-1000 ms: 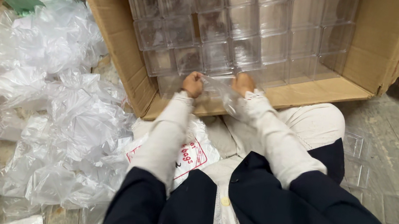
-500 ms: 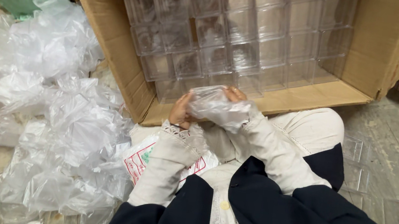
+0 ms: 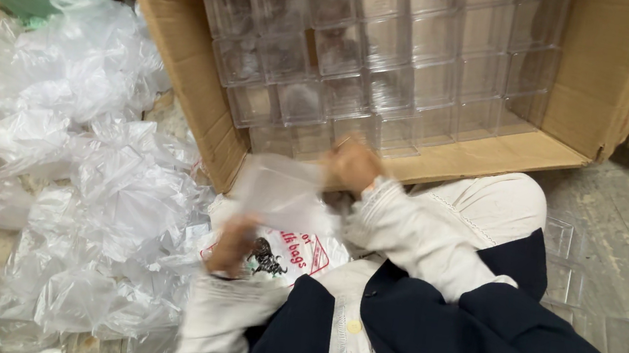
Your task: The person sits on the floor and pulls a clear plastic bag from a pile, opens it, inserts a small clear plastic box, and places the wrapped box into a large cardboard box holding rows of similar boxes. They repeat this bagging cycle for one box at a time throughout the episode.
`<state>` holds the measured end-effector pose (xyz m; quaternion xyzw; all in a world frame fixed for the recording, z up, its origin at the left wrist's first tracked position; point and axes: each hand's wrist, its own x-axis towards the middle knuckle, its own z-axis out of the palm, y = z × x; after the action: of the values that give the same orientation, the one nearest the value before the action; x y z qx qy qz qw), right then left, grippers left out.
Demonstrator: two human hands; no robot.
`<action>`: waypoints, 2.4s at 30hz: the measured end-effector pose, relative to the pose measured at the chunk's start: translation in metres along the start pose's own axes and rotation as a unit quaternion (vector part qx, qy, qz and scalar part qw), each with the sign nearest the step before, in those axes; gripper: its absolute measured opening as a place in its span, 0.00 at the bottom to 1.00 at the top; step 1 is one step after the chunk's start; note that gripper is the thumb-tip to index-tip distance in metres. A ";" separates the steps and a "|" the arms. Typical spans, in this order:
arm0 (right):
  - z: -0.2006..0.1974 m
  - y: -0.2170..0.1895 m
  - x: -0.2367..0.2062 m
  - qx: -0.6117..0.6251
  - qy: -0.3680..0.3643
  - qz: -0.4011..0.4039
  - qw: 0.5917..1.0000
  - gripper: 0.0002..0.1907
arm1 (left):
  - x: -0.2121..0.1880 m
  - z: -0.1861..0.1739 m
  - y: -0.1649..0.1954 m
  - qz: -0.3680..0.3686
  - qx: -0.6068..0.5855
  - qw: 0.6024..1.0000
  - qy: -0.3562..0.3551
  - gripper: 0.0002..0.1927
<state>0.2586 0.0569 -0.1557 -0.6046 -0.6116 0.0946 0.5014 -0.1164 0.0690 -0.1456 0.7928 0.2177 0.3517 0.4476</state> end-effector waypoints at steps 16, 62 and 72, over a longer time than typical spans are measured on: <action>-0.052 0.002 0.042 -0.228 -0.118 0.295 0.920 0.55 | -0.015 -0.206 0.020 -0.372 0.210 0.726 0.538 0.20; 0.041 -0.057 -0.070 0.017 -0.160 0.101 0.982 0.13 | -0.026 0.082 0.066 -0.252 0.446 0.855 0.079 0.51; 0.047 -0.038 -0.077 0.144 -0.177 0.171 0.958 0.09 | -0.023 0.082 0.063 -0.260 0.444 0.853 0.084 0.50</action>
<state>0.1821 0.0056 -0.1895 -0.5949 -0.5579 0.3717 0.4435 -0.0678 -0.0243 -0.1286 0.7891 0.5858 0.1533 0.1035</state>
